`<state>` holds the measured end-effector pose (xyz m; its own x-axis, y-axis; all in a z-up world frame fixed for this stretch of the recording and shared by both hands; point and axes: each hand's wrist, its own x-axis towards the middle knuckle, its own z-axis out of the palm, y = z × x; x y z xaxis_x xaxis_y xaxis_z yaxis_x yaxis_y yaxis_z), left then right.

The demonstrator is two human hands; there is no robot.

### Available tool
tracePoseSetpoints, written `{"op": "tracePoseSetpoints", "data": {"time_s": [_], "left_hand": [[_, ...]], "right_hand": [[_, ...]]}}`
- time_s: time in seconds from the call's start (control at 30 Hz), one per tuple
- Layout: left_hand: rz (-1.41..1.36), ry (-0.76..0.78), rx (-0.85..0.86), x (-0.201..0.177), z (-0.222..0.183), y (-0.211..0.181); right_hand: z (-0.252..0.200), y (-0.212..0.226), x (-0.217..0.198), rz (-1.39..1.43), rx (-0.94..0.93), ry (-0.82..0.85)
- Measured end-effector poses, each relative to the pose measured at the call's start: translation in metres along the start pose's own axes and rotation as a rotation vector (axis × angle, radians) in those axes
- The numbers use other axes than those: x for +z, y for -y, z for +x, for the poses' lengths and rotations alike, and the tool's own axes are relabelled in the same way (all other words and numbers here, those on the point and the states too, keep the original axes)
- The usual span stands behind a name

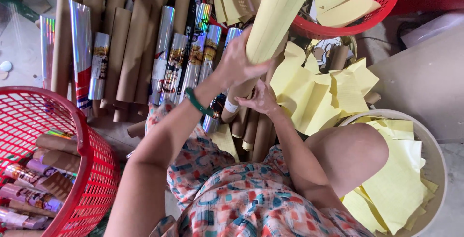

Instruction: The recorder is wrapping holographic poster sheets with yellow protective paper and applying shipping labels.

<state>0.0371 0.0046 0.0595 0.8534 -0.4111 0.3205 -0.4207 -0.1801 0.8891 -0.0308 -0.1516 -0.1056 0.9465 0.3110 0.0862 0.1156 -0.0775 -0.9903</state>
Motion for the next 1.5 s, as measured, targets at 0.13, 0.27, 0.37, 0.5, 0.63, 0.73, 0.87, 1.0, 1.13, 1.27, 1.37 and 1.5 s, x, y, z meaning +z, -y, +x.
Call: {"op": "tracePoseSetpoints", "data": {"time_s": [0.13, 0.27, 0.37, 0.5, 0.63, 0.73, 0.87, 1.0, 1.13, 1.27, 1.37, 1.5], "left_hand": [[0.237, 0.145, 0.166, -0.019, -0.012, 0.019], [-0.325, 0.061, -0.036, -0.045, -0.004, -0.056], [-0.279, 0.092, -0.108, -0.047, -0.018, -0.051], [0.186, 0.258, 0.112, -0.041, -0.069, -0.007], [-0.128, 0.220, -0.007, -0.031, -0.111, -0.022], [0.046, 0.153, 0.011, -0.017, -0.134, -0.014], [0.100, -0.067, 0.184, -0.008, -0.136, -0.027], [0.246, -0.058, 0.309, -0.007, -0.135, -0.031], [0.373, -0.037, 0.367, -0.014, -0.134, -0.027], [0.421, 0.080, 0.396, -0.026, -0.126, -0.046], [0.502, 0.206, 0.331, -0.033, -0.116, -0.064], [0.446, 0.237, 0.387, -0.021, -0.102, -0.031]], "right_hand": [[0.000, 0.002, -0.001, -0.343, -0.192, -0.019], [0.000, 0.022, 0.014, -0.057, -0.008, 0.101], [-0.004, 0.002, 0.014, 0.028, 0.007, 0.150], [-0.017, 0.017, 0.005, -0.009, 0.245, 0.273], [-0.038, 0.056, 0.004, -0.572, -0.317, 0.198], [-0.048, 0.115, 0.002, -0.473, -0.160, 0.075], [-0.056, 0.121, -0.004, -0.538, -0.614, -0.189], [-0.050, 0.138, -0.006, -0.664, -0.671, -0.104], [-0.043, 0.164, -0.011, -0.805, -0.702, -0.099], [-0.048, 0.149, -0.012, -0.709, -0.781, -0.110], [-0.051, 0.155, -0.002, -0.771, -0.708, -0.121], [-0.047, 0.117, -0.001, -0.816, -0.538, -0.141]]}}
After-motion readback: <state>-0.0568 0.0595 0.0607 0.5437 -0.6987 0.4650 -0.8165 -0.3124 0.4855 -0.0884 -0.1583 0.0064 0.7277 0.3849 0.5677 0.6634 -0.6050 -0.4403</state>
